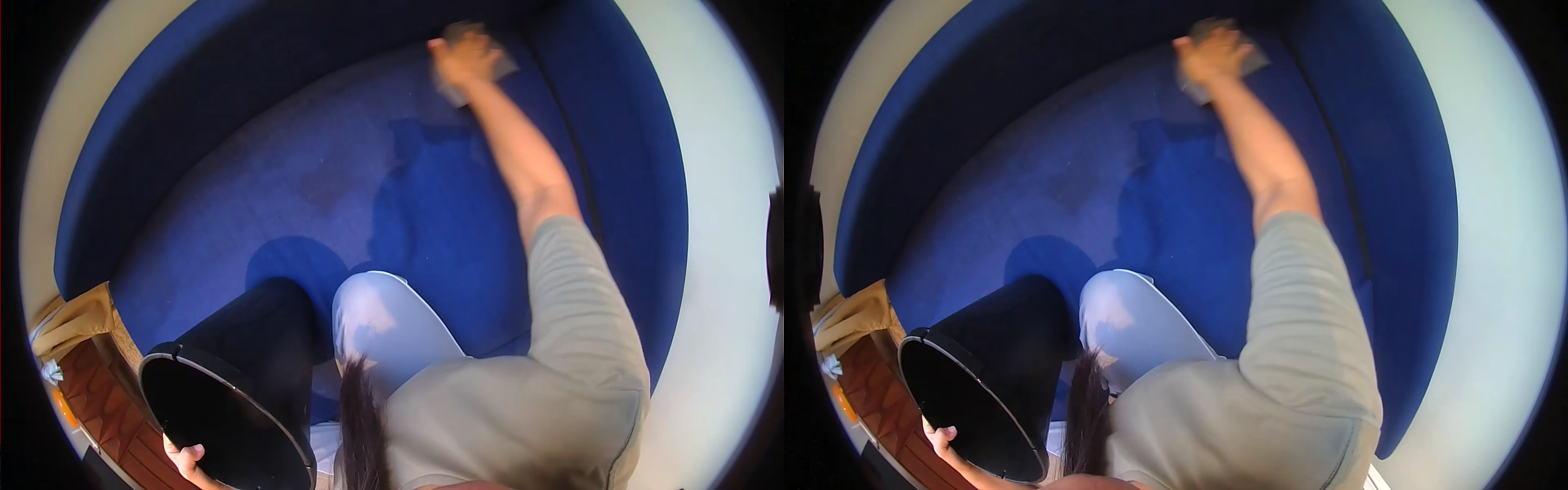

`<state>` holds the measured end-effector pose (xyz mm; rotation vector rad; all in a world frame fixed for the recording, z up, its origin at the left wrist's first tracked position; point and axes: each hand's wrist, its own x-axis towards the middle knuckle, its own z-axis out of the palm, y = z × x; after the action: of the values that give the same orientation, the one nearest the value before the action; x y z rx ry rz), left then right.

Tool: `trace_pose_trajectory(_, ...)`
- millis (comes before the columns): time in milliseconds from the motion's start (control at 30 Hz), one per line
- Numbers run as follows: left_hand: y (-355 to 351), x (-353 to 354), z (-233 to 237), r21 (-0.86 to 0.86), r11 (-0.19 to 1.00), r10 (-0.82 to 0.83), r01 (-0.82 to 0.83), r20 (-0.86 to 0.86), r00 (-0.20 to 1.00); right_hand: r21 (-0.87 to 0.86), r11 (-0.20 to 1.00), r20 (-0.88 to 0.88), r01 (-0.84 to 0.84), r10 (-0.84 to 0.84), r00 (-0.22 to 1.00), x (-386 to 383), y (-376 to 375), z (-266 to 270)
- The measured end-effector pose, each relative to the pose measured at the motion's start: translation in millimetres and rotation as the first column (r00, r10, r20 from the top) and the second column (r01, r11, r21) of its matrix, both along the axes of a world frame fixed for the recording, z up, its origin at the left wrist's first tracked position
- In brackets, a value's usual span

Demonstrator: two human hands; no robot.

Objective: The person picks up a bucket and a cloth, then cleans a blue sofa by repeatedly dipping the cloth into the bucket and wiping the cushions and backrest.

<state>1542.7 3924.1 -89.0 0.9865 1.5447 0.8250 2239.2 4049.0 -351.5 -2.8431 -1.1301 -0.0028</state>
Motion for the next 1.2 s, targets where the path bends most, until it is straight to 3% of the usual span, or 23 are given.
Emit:
trace_pose_trajectory(100,12,-30,-5,-0.029,0.993,-0.115,0.116,0.028,0.993,0.114,0.951,0.028,-0.289,0.288,0.957,-138,21,11)
trace_pose_trajectory(133,15,-28,-7,-0.008,0.992,-0.128,0.129,0.033,0.991,0.208,0.857,0.034,-0.471,0.474,0.88,-188,19,12)
trace_pose_trajectory(167,21,-33,-9,-0.002,0.991,-0.131,0.131,0.016,0.991,0.217,0.776,-0.103,-0.592,0.622,0.777,-235,21,20)
trace_pose_trajectory(200,28,-46,-13,-0.009,0.985,-0.171,0.17,-0.057,0.984,0.168,0.6,-0.169,-0.783,0.8,0.576,-275,17,30)
trace_pose_trajectory(233,28,-54,-10,-0.02,0.979,-0.205,0.204,-0.135,0.969,0.21,0.489,-0.103,-0.846,0.872,0.479,-309,25,4)
trace_pose_trajectory(267,16,-8,-2,0.024,0.998,-0.06,0.061,-0.035,0.998,0.283,0.453,-0.086,-0.846,0.89,0.448,-327,26,-2)
trace_pose_trajectory(367,12,-10,-8,0.04,0.997,-0.072,0.072,0.009,0.997,0.4,0.445,-0.021,-0.802,0.879,0.477,-295,26,-26)
trace_pose_trajectory(400,9,0,-8,0.052,0.998,-0.045,0.045,0.001,0.999,0.412,0.481,0.096,-0.774,0.821,0.562,-262,19,-20)
trace_pose_trajectory(433,6,8,-7,0.062,0.998,-0.011,0.011,-0.011,1.0,0.434,0.597,0.054,-0.675,0.73,0.681,-225,10,-9)
trace_pose_trajectory(467,5,6,-8,0.041,0.999,-0.019,0.019,0.01,1.0,0.368,0.645,0.237,-0.67,0.631,0.738,-182,4,-15)
trace_pose_trajectory(500,4,6,-10,0.033,0.999,-0.003,0.003,-0.004,1.0,0.189,0.813,0.263,-0.551,0.498,0.826,-135,-7,-16)
trace_pose_trajectory(567,5,7,-11,0.036,0.999,-0.033,0.036,-0.075,0.997,0.123,0.926,0.327,-0.356,0.301,0.896,-39,-42,-20)
trace_pose_trajectory(600,6,10,-11,0.042,0.997,-0.054,0.058,-0.096,0.994,0.138,0.979,0.217,-0.15,0.118,0.969,5,-60,-25)
trace_pose_trajectory(633,4,15,-13,0.053,0.996,-0.067,0.073,-0.115,0.991,0.025,0.994,-0.048,0.109,-0.108,0.993,11,-80,14)
trace_pose_trajectory(667,1,18,-18,0.078,0.992,-0.093,0.101,-0.103,0.99,0.093,0.94,-0.018,0.327,-0.327,0.945,29,-92,-11)
trace_pose_trajectory(700,-3,17,-20,0.099,0.987,-0.117,0.127,-0.101,0.988,-0.042,0.952,-0.032,0.303,-0.304,0.952,46,-94,-41)
trace_pose_trajectory(733,-7,19,-21,0.111,0.988,-0.091,0.105,-0.126,0.988,-0.159,0.953,-0.078,0.258,-0.273,0.959,20,-91,-28)
trace_pose_trajectory(767,-11,21,-22,0.131,0.988,-0.056,0.077,-0.157,0.986,-0.056,0.984,-0.088,0.169,-0.173,0.981,-18,-86,-23)
trace_pose_trajectory(867,-26,36,-13,0.217,0.976,0.029,-0.011,-0.076,0.997,-0.085,0.963,0.035,-0.256,0.259,0.965,-121,-61,-26)
trace_pose_trajectory(933,-19,28,-23,0.271,0.956,0.113,-0.114,0.017,0.993,-0.052,0.807,0.0,-0.589,0.59,0.808,-211,-30,-28)
trace_pose_trajectory(1000,-17,17,-32,0.354,0.911,0.182,-0.212,0.116,0.976,0.262,0.589,-0.19,-0.764,0.808,0.558,-268,12,-45)
trace_pose_trajectory(1067,-28,56,-41,0.361,0.892,0.227,-0.273,0.167,0.96,0.495,0.544,-0.438,-0.678,0.83,0.346,-264,43,-28)
trace_pose_trajectory(1200,-30,35,-46,0.421,0.835,0.24,-0.355,0.304,0.922,0.709,0.432,-0.57,-0.557,0.816,-0.093,-334,48,160)
